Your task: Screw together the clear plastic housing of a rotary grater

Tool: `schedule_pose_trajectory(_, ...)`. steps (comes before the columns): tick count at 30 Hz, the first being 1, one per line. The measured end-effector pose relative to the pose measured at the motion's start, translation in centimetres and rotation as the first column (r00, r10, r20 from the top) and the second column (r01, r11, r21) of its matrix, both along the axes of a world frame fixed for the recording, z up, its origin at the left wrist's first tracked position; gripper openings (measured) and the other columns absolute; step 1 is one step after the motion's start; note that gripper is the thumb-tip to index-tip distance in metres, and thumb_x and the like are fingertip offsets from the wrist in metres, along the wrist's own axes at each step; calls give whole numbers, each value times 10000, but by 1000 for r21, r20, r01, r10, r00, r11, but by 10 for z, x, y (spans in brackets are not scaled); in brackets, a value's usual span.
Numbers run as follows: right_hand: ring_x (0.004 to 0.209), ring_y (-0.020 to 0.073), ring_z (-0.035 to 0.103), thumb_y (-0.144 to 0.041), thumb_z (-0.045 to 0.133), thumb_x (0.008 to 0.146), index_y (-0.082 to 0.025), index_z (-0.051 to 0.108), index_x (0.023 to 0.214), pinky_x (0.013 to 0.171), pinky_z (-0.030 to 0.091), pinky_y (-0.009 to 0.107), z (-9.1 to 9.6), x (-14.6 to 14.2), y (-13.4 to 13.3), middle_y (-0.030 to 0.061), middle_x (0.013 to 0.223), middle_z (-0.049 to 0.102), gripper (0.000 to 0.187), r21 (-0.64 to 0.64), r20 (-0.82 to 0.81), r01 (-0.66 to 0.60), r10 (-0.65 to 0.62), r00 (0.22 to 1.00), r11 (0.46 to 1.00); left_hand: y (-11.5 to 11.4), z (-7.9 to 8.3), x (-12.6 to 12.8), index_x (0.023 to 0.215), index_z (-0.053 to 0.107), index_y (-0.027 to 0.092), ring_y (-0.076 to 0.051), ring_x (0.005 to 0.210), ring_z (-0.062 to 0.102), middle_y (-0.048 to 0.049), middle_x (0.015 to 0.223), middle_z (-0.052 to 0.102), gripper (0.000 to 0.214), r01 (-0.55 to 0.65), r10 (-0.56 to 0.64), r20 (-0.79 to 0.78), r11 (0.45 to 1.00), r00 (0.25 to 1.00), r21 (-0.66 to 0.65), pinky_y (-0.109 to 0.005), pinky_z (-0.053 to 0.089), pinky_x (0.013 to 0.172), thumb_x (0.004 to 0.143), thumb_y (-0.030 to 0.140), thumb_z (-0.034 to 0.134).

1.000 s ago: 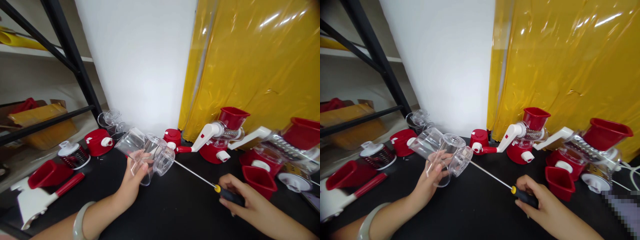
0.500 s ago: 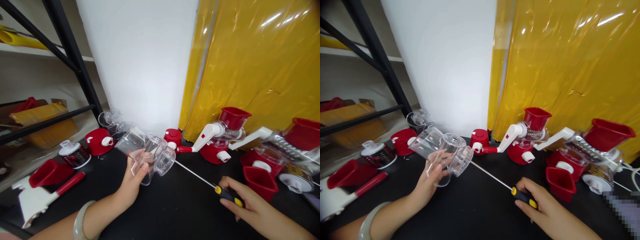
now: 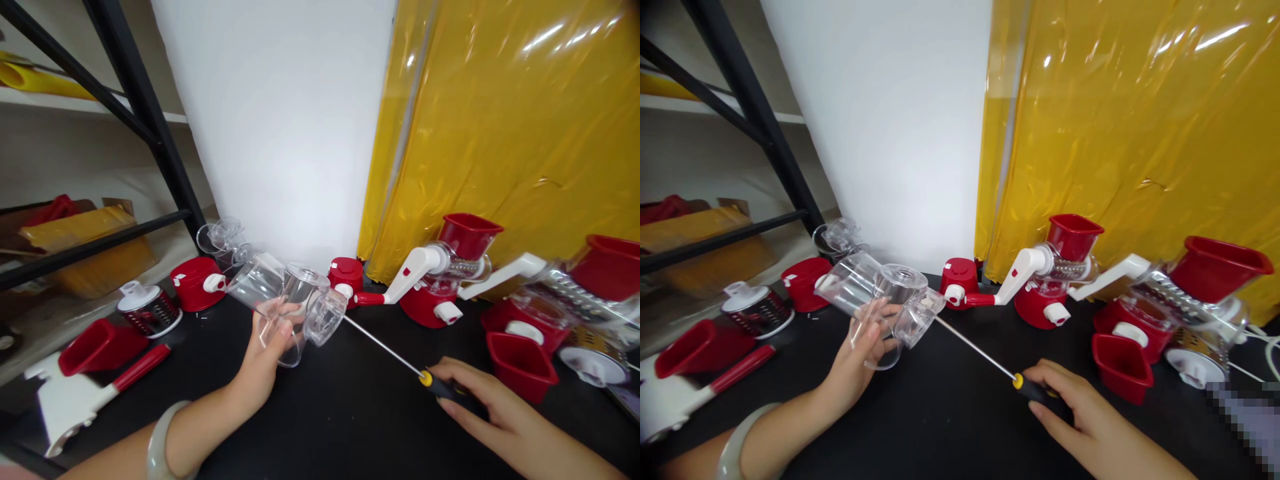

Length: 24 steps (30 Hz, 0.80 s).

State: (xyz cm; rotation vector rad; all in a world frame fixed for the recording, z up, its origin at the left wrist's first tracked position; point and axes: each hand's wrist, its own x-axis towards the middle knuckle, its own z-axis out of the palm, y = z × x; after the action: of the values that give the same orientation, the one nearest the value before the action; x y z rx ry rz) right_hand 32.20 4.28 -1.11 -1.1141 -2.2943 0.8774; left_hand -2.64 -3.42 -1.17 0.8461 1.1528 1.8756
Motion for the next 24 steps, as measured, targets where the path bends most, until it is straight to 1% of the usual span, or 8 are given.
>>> schedule_pose_trajectory(3,979,233,715,-426,615,901,-292,672,1177,756,624,275,-1,-1,2,67,1197,707,313,-26,-50,-60,59,997,998,0,6,1,1154,547,252,-218,1005,634,-53,1130,598,569,0,3,49,999,999,-43,-305,562,721,715,509,802)
schedule_pose_trajectory(5,861,196,723,-387,594,921,-294,642,1201,620,617,237,1,-2,3,69,1186,690,299,-38,-79,-72,69,994,997,1,10,2,1142,548,243,-212,982,637,-50,1112,607,620,1,5,90,998,996,-70,-297,559,704,668,525,831)
schedule_pose_trajectory(6,837,187,720,-366,600,920,-290,640,1190,613,612,234,4,-3,3,67,1153,691,284,-14,-93,-75,73,993,997,1,12,3,1138,547,239,-209,968,637,-48,1101,611,650,1,7,110,997,994,-81,-297,559,699,640,531,846)
schedule_pose_trajectory(9,865,187,712,-295,653,881,-275,668,1089,729,601,252,11,-8,5,44,989,698,210,162,-130,-73,95,987,984,3,15,5,1137,541,231,-218,959,638,-49,1086,619,699,10,6,151,994,989,-105,-325,562,712,600,540,865)
schedule_pose_trajectory(12,846,179,710,-242,668,861,-279,676,1043,707,585,233,17,-12,6,25,901,687,186,301,-151,-58,108,983,952,3,17,6,1129,533,225,-242,979,629,-62,1087,621,684,29,-10,166,993,986,-112,-410,567,778,617,549,850)
schedule_pose_trajectory(15,809,166,703,-229,667,859,-289,672,1059,688,578,227,18,-12,7,16,893,671,209,379,-166,-36,106,980,925,3,18,6,1113,531,222,-276,1025,616,-72,1100,618,658,45,-23,180,992,983,-119,-504,550,849,632,552,837)
schedule_pose_trajectory(19,835,161,686,-233,647,866,-299,684,1055,680,570,218,18,-8,5,22,937,624,204,475,-216,50,61,974,878,4,20,6,1074,553,225,-300,1069,602,-63,1088,629,598,63,-32,223,989,974,-131,-572,527,899,647,540,830)
schedule_pose_trajectory(24,886,190,650,-254,698,821,-302,720,1010,696,562,265,18,-4,-8,36,1013,589,196,520,-339,222,-39,940,825,2,29,7,1012,627,204,-281,1051,624,-72,1079,676,352,170,-108,353,974,929,-149,-590,516,933,812,481,709)
